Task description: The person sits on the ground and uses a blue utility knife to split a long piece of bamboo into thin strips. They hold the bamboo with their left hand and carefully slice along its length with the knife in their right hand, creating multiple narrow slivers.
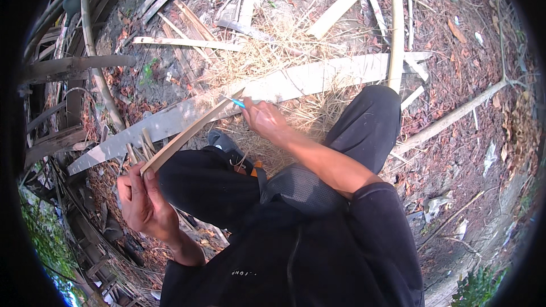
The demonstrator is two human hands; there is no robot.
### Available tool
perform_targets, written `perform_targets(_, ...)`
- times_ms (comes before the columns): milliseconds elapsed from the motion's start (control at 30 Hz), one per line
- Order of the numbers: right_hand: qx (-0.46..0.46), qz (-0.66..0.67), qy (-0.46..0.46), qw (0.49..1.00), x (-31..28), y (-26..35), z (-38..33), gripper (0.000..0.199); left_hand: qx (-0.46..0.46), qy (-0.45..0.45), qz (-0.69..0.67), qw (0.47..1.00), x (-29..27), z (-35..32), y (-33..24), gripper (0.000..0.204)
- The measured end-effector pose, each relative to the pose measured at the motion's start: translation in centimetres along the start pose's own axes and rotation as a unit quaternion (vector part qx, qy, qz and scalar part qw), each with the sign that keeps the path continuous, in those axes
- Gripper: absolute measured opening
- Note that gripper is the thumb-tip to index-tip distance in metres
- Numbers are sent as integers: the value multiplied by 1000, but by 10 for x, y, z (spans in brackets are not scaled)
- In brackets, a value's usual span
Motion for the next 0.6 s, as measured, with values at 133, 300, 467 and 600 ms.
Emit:
perform_targets(133,49,12,-79,996,35,-48,7,25,-16,-7,-23,1000,1,3,3,17)
perform_targets(300,121,32,67,990,32,-30,15,22,-22,1,11,1000,-2,2,3,14)
perform_targets(467,72,-81,-17,994,73,-84,12,21,0,32,-14,999,3,4,-10,14)
perform_targets(600,128,-24,56,990,60,-51,16,28,-31,-18,-19,999,-2,0,13,14)
Point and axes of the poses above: each hand's wrist, its own z-axis towards the middle knuckle, its own x-axis out of the palm, y = z × x, the point moved 8 cm from there along z, towards the middle knuckle, and after that the axes turned 9 degrees about -y, right-handed, at the moved point
